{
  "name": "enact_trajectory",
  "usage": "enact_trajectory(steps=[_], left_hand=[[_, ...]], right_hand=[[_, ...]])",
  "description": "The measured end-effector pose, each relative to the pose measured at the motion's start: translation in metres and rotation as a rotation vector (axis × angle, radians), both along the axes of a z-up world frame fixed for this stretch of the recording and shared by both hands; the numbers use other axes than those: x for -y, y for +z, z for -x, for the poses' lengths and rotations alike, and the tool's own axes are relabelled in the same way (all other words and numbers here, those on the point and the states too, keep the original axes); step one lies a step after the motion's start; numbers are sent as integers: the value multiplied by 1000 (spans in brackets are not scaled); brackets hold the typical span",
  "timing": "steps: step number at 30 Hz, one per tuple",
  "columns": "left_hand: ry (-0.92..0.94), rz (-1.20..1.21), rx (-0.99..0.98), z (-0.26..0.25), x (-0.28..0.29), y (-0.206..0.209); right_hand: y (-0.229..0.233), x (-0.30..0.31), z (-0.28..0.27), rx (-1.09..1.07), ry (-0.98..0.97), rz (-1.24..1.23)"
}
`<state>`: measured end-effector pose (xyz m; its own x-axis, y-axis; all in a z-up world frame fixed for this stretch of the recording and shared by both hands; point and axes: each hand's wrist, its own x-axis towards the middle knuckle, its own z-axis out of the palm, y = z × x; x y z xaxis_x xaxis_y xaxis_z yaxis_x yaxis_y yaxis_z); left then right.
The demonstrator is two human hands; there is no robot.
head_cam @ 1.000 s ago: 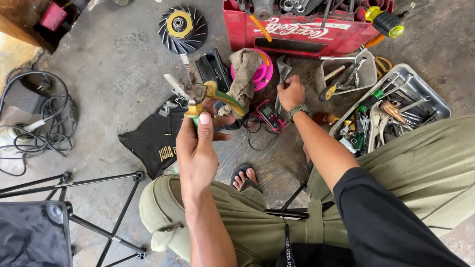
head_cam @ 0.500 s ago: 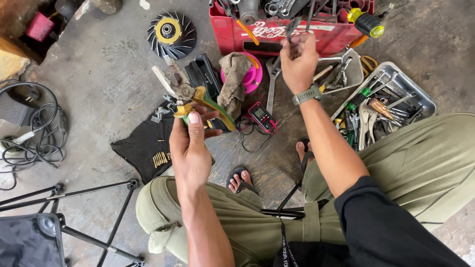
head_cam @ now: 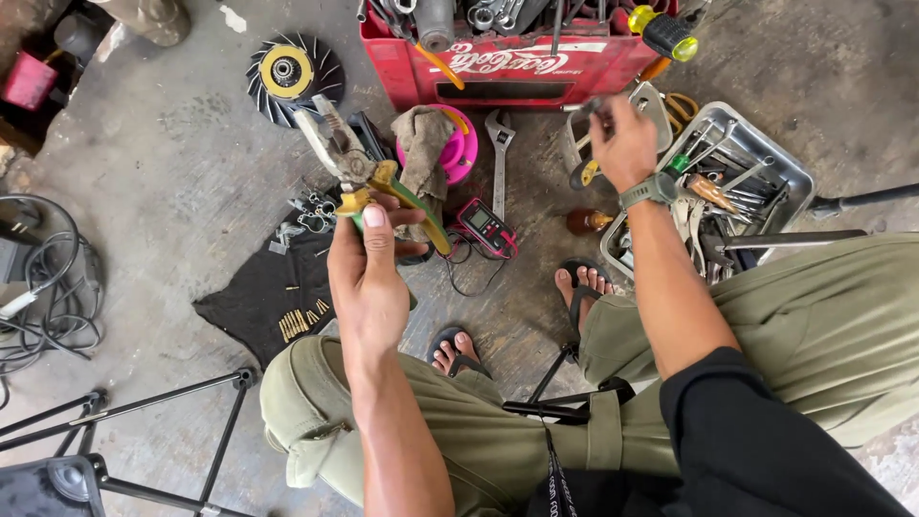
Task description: The person sits on a low stool and cleans a pair of pliers using a rag and a metal file. They wipe the pliers, file the metal surfaces, and then place the cleaned pliers into a black tool bag.
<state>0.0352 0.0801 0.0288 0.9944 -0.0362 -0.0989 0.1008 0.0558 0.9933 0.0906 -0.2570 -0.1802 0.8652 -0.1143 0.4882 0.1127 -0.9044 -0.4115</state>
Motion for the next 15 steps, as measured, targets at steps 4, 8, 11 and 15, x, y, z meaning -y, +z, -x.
enact_trajectory(steps=[4, 8, 11, 15], left_hand=[[-6, 17, 46, -9, 15, -15], [-37, 114, -32, -20, 41, -35], [-52, 130, -63, -30, 54, -43], [-41, 169, -82, -47, 67, -49]], right_hand=[[-41, 5, -1, 39, -15, 13], [-49, 7, 4, -90, 26, -7], [-57, 7, 4, -162, 17, -43], [-51, 5, 8, -267, -40, -115]])
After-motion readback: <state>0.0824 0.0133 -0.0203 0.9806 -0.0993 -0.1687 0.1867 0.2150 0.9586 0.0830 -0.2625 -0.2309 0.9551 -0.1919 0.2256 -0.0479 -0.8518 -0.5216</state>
